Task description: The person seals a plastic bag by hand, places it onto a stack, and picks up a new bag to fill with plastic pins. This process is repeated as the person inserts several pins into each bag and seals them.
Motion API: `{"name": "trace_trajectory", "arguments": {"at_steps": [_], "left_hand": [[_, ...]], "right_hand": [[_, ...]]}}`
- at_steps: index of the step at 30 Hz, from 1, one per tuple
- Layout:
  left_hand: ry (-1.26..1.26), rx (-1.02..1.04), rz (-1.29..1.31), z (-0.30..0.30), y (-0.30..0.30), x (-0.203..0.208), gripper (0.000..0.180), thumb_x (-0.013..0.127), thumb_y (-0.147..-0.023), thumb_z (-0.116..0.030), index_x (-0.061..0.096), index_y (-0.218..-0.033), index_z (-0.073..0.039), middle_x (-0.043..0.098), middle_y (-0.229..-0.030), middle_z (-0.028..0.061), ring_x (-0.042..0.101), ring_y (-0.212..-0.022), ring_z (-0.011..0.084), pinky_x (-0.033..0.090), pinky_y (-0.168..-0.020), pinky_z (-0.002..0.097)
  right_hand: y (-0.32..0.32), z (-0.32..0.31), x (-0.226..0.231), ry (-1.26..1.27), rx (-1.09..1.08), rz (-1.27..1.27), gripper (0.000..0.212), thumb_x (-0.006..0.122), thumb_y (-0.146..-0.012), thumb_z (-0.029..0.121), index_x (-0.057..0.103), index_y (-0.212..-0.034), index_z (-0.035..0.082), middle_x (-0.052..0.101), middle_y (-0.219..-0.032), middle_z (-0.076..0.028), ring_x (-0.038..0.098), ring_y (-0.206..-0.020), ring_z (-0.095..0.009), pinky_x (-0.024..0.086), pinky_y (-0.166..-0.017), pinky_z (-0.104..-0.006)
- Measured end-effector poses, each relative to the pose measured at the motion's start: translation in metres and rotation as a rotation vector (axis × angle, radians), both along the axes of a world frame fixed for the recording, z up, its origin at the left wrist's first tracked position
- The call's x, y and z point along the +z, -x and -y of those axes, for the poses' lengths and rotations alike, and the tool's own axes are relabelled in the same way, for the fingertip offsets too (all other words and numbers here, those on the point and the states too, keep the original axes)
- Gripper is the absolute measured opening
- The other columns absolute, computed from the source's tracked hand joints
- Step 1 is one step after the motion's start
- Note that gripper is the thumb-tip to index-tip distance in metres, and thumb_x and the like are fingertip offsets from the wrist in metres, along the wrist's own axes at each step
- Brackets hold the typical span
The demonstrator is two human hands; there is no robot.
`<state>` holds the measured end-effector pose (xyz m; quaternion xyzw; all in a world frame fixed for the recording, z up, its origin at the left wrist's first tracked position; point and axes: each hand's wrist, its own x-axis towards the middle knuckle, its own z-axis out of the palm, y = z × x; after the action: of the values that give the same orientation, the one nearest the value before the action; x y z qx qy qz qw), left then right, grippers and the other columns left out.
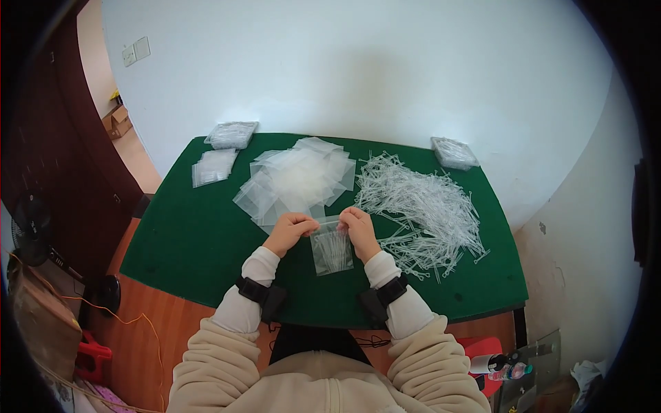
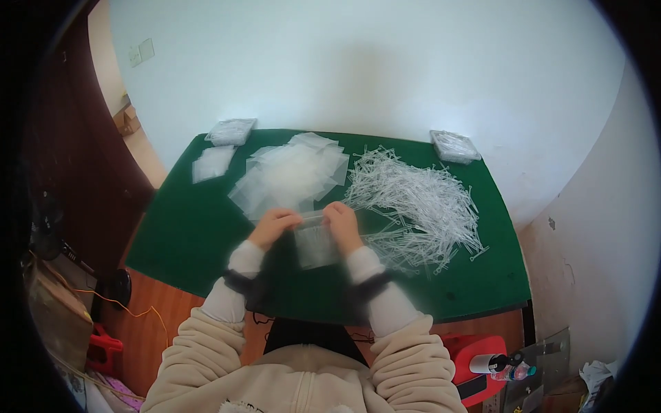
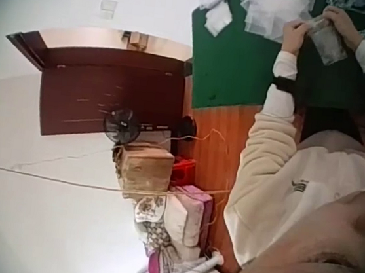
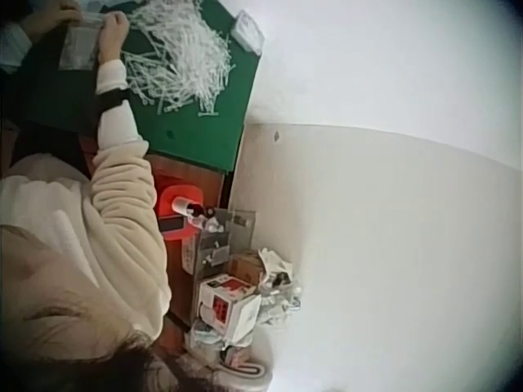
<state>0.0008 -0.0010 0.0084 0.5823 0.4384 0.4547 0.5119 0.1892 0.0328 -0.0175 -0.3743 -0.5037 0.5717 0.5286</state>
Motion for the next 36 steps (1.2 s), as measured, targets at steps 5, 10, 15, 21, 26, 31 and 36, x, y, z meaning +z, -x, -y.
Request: {"name": "trace_trajectory", "arguments": {"at_steps": [5, 10, 15, 21, 26, 31, 36], "left_hand": [[0.086, -0.021, 0.125, -0.002, 0.007, -0.003, 0.016, 0.059, -0.080, -0.017, 0.065, -0.077, -0.003, 0.058, -0.069, 0.0011, 0.052, -0.065, 0.0102, 0.041, -0.062, 0.0221], [0.217, -0.099, 0.084, -0.001, 0.009, 0.001, 0.014, 0.059, -0.080, -0.017, 0.063, -0.075, -0.004, 0.057, -0.070, 0.0014, 0.053, -0.067, 0.0105, 0.043, -0.062, 0.0224], [0.316, -0.146, 0.134, 0.004, 0.004, 0.006, 0.012, 0.058, -0.081, -0.016, 0.061, -0.076, -0.005, 0.055, -0.070, 0.0009, 0.053, -0.066, 0.0107, 0.043, -0.062, 0.0227], [0.353, -0.250, 0.388, 0.001, 0.009, 0.002, 0.013, 0.058, -0.085, -0.018, 0.062, -0.083, -0.005, 0.058, -0.073, -0.0010, 0.053, -0.063, 0.0082, 0.045, -0.062, 0.0229], [0.361, -0.173, 0.453, 0.002, 0.006, 0.001, 0.014, 0.060, -0.085, -0.020, 0.062, -0.084, -0.006, 0.057, -0.073, -0.0020, 0.053, -0.064, 0.0074, 0.044, -0.060, 0.0214], [0.362, -0.186, 0.024, 0.001, 0.007, 0.003, 0.016, 0.062, -0.084, -0.023, 0.063, -0.083, -0.007, 0.058, -0.073, -0.0025, 0.053, -0.064, 0.0066, 0.044, -0.059, 0.0205], [0.341, -0.228, -0.010, 0.000, 0.005, 0.000, 0.016, 0.062, -0.084, -0.023, 0.063, -0.082, -0.007, 0.058, -0.072, -0.0025, 0.053, -0.063, 0.0064, 0.044, -0.059, 0.0205]], "right_hand": [[-0.007, 0.003, 0.011, 0.079, 0.144, 0.027, 0.010, 0.053, -0.081, 0.011, 0.055, -0.074, 0.005, 0.051, -0.065, 0.001, 0.049, -0.059, -0.008, 0.039, -0.056, -0.0209], [-0.009, 0.009, 0.025, 0.120, 0.180, 0.041, 0.012, 0.055, -0.083, 0.015, 0.056, -0.075, 0.006, 0.051, -0.067, 0.003, 0.049, -0.060, -0.007, 0.038, -0.056, -0.0202], [-0.008, 0.012, 0.025, 0.217, 0.337, 0.026, 0.014, 0.057, -0.085, 0.018, 0.060, -0.079, 0.006, 0.054, -0.070, 0.003, 0.051, -0.063, -0.007, 0.040, -0.058, -0.0207], [-0.007, 0.008, 0.014, 0.202, 0.371, -0.067, 0.012, 0.060, -0.084, 0.016, 0.062, -0.081, 0.005, 0.058, -0.073, 0.002, 0.053, -0.065, -0.007, 0.042, -0.060, -0.0214], [-0.009, 0.015, 0.027, 0.324, 0.427, 0.033, 0.012, 0.060, -0.084, 0.016, 0.062, -0.081, 0.004, 0.058, -0.071, 0.001, 0.053, -0.064, -0.007, 0.042, -0.060, -0.0204], [-0.009, 0.010, 0.017, 0.204, 0.535, 0.192, 0.013, 0.060, -0.084, 0.015, 0.064, -0.083, 0.003, 0.059, -0.071, 0.000, 0.054, -0.063, -0.007, 0.042, -0.059, -0.0181], [-0.009, 0.008, 0.011, 0.206, 0.543, 0.271, 0.014, 0.060, -0.084, 0.015, 0.064, -0.084, 0.002, 0.060, -0.072, 0.000, 0.054, -0.063, -0.006, 0.042, -0.058, -0.0168]]}}
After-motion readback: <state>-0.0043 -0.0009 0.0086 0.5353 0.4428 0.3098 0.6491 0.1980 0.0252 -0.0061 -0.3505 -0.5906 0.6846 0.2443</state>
